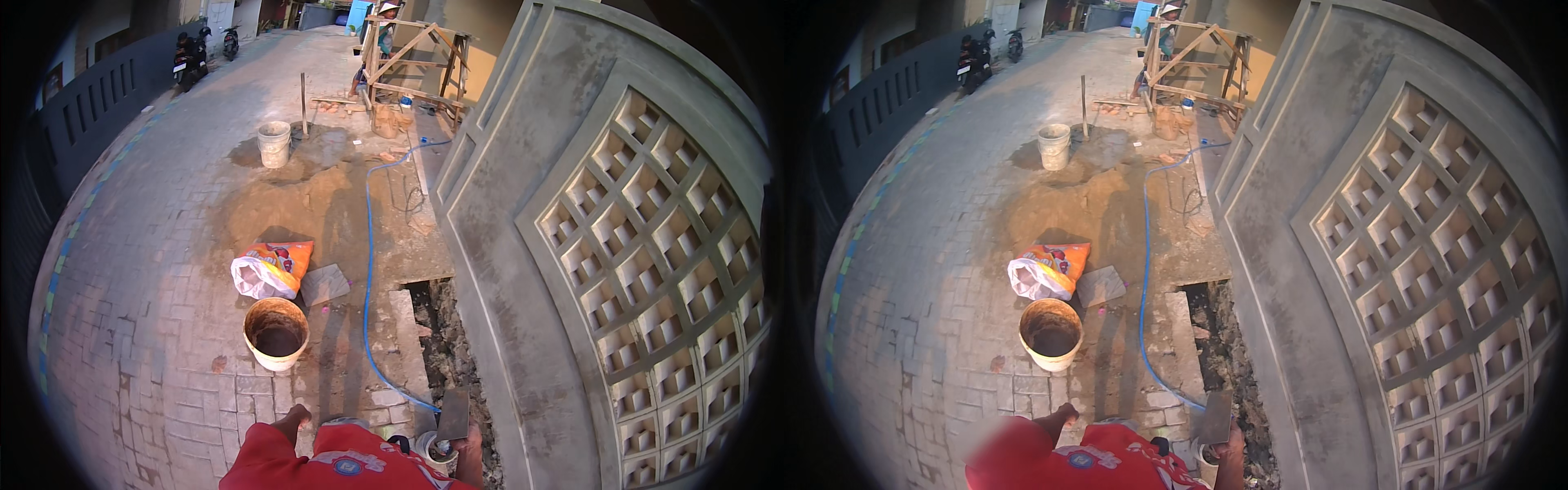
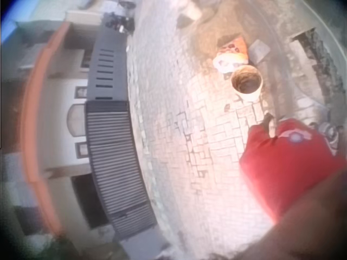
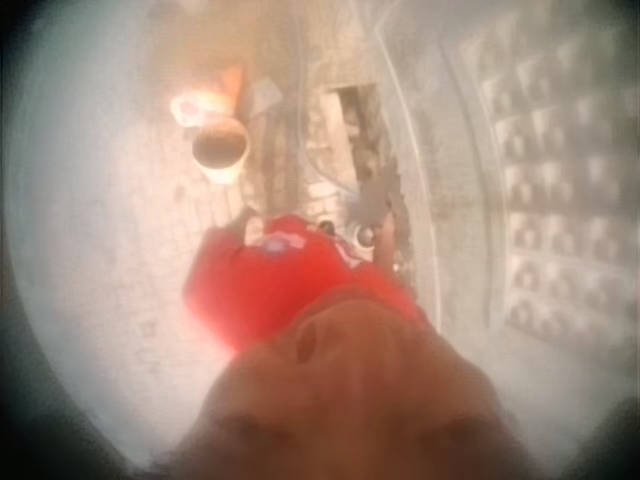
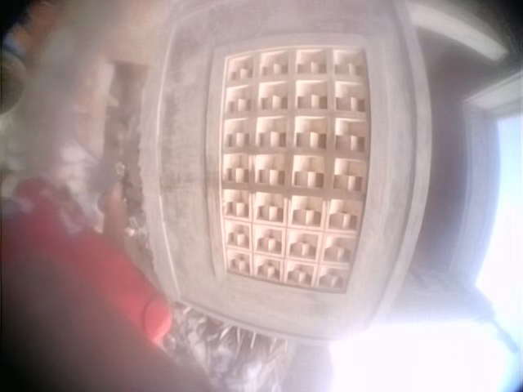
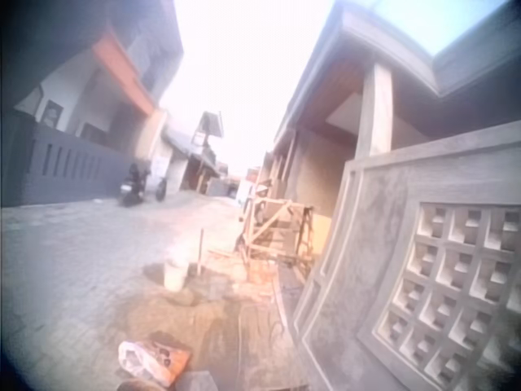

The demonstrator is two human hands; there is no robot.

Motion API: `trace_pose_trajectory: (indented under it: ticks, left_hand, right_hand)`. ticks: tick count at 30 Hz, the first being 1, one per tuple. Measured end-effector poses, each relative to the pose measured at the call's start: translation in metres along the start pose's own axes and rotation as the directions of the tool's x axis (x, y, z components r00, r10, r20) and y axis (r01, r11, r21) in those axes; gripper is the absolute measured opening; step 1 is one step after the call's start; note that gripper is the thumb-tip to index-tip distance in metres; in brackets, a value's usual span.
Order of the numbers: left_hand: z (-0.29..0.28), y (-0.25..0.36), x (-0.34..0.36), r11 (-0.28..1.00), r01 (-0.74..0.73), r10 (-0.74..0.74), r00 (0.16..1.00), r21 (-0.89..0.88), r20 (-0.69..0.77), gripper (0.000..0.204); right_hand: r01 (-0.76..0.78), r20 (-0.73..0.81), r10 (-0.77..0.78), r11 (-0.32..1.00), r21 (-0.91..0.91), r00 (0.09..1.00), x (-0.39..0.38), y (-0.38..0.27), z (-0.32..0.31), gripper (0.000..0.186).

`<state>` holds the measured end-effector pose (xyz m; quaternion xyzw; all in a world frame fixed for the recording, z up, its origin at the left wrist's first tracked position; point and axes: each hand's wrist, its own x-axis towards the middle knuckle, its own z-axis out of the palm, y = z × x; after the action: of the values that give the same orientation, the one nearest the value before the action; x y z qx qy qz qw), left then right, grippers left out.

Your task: The person applies plaster to a decorative lattice wall using a trowel, smoothing the surface across multiple sections. The person repeatedly dips the trowel into a bucket to gather more plaster and continues working on the wall's geometric pattern.

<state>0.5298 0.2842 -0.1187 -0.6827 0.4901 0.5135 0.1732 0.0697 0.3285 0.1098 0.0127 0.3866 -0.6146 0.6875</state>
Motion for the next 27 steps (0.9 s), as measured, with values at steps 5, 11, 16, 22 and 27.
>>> trace_pose_trajectory:
  ticks: [5,11,16,22,27]
  left_hand:
    - [0.019,-0.024,0.034,0.927,-0.350,0.346,0.937,0.137,0.053,0.017]
    - [0.047,0.017,0.044,0.557,-0.374,0.613,0.788,0.742,-0.063,0.009]
    - [0.033,0.039,0.029,0.341,-0.454,0.756,0.653,0.823,0.046,0.008]
    - [0.035,0.041,0.019,0.877,-0.364,0.399,0.915,0.313,-0.055,0.016]
    - [0.044,0.013,0.035,0.906,-0.256,0.300,0.950,0.338,-0.084,0.016]
  right_hand:
    - [-0.086,0.082,0.080,0.993,0.078,0.993,0.008,-0.002,-0.006,0.031]
    - [-0.048,-0.033,0.047,0.999,-0.006,0.998,0.005,-0.001,0.017,0.029]
    - [-0.046,0.050,0.048,0.997,-0.057,0.998,0.009,-0.003,0.020,0.031]
    - [-0.037,0.026,0.037,0.999,0.000,0.999,0.000,-0.004,0.011,0.030]
    - [0.010,-0.018,-0.011,0.998,-0.055,1.000,-0.009,0.000,0.017,0.030]
